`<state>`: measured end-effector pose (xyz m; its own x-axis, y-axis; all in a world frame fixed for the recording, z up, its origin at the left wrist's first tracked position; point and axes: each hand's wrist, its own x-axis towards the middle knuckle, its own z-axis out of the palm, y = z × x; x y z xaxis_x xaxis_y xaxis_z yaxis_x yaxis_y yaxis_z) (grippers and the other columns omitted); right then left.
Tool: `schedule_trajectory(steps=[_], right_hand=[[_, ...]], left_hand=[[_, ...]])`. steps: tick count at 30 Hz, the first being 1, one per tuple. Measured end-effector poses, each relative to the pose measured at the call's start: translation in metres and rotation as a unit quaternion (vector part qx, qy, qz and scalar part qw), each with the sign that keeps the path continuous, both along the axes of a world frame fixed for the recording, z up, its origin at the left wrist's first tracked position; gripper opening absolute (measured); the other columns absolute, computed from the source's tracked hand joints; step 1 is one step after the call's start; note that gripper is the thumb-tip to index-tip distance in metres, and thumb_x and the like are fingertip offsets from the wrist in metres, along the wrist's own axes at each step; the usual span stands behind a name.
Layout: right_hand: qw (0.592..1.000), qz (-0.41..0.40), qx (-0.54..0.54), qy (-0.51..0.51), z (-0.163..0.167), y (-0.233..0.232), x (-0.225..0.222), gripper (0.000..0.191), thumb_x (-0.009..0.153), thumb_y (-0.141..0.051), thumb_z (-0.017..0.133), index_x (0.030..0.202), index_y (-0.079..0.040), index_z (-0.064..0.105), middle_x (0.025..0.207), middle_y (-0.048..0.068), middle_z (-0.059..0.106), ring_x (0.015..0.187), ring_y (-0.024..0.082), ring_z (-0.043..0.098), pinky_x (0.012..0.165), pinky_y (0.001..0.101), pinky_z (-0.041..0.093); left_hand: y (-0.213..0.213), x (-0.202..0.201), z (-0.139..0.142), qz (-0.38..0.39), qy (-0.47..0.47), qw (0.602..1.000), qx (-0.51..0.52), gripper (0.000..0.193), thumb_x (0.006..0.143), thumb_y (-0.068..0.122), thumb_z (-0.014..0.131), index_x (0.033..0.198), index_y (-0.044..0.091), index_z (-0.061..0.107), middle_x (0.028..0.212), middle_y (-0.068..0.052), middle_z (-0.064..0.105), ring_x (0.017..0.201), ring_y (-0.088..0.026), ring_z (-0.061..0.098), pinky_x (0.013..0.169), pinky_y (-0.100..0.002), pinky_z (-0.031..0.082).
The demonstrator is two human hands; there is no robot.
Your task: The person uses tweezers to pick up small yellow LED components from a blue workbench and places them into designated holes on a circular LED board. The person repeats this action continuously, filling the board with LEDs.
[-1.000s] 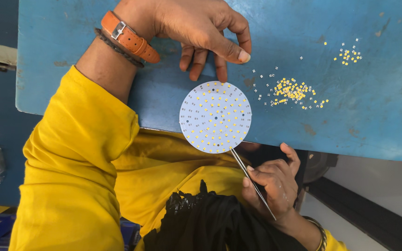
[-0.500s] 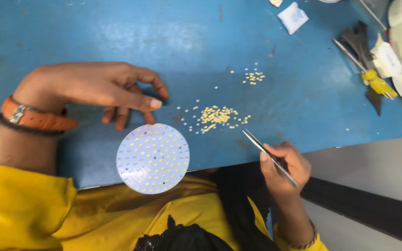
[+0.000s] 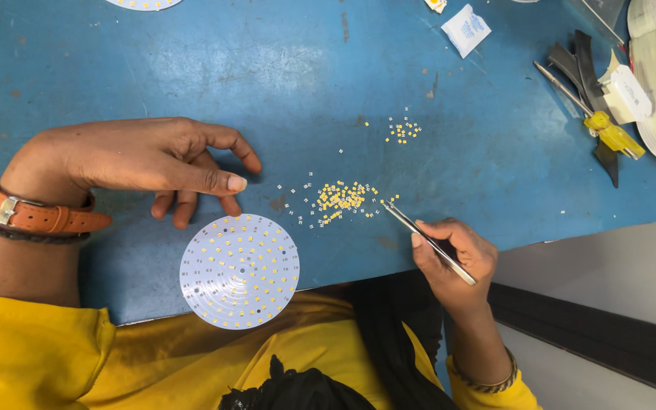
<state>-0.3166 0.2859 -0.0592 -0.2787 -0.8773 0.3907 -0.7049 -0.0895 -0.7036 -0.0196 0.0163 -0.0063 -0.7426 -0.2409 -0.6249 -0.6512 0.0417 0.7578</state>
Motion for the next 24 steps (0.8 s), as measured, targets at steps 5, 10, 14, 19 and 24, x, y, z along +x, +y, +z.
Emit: schedule_trajectory(steps=[5,10,14,19,24], right_hand=[[1.0,-0.001,0.008,0.016,-0.001,0.002,-0.001,0.017,0.091,-0.006,0.079,0.103,0.003,0.072,0.087,0.007,0.071,0.07,0.007,0.06,0.064,0.0202,0.045],[0.999,0.004,0.014,-0.038,0.0,0.006,0.009,0.013,0.093,-0.003,0.074,0.104,0.003,0.071,0.086,0.007,0.069,0.071,0.008,0.06,0.063,0.0211,0.046],[0.993,0.11,-0.016,0.026,0.001,0.016,0.039,0.009,0.086,-0.001,0.072,0.095,0.001,0.068,0.083,0.008,0.067,0.07,0.017,0.065,0.067,0.0273,0.051],[0.97,0.236,-0.02,0.06,0.0,0.02,0.076,0.016,0.076,-0.003,0.077,0.086,-0.002,0.065,0.077,0.007,0.066,0.07,0.021,0.066,0.1,0.0526,0.052],[0.974,0.212,-0.04,0.062,0.0,0.018,0.085,0.016,0.077,-0.002,0.077,0.087,-0.001,0.065,0.075,0.007,0.065,0.069,0.019,0.064,0.103,0.0519,0.052]], left_hand=[[0.0,0.0,0.001,-0.004,0.005,1.0,-0.002,0.061,0.085,0.05,0.069,0.137,0.019,0.059,0.098,-0.01,0.081,0.05,-0.018,0.07,0.044,-0.032,0.054],[0.001,0.0,0.001,-0.02,0.052,0.998,-0.008,0.063,0.083,0.048,0.067,0.136,0.015,0.059,0.097,-0.011,0.085,0.05,-0.019,0.071,0.041,-0.031,0.054],[0.002,0.0,0.002,-0.019,0.065,0.997,-0.036,0.058,0.085,0.047,0.066,0.133,0.014,0.059,0.097,-0.011,0.083,0.054,-0.018,0.073,0.042,-0.03,0.053],[0.004,0.002,0.002,-0.001,0.076,0.996,-0.045,0.048,0.086,0.042,0.064,0.123,0.011,0.062,0.095,-0.012,0.082,0.052,-0.019,0.07,0.043,-0.03,0.053],[0.005,0.003,0.003,0.002,0.082,0.996,-0.044,0.049,0.085,0.043,0.065,0.122,0.011,0.063,0.094,-0.014,0.082,0.051,-0.02,0.07,0.043,-0.031,0.054]])
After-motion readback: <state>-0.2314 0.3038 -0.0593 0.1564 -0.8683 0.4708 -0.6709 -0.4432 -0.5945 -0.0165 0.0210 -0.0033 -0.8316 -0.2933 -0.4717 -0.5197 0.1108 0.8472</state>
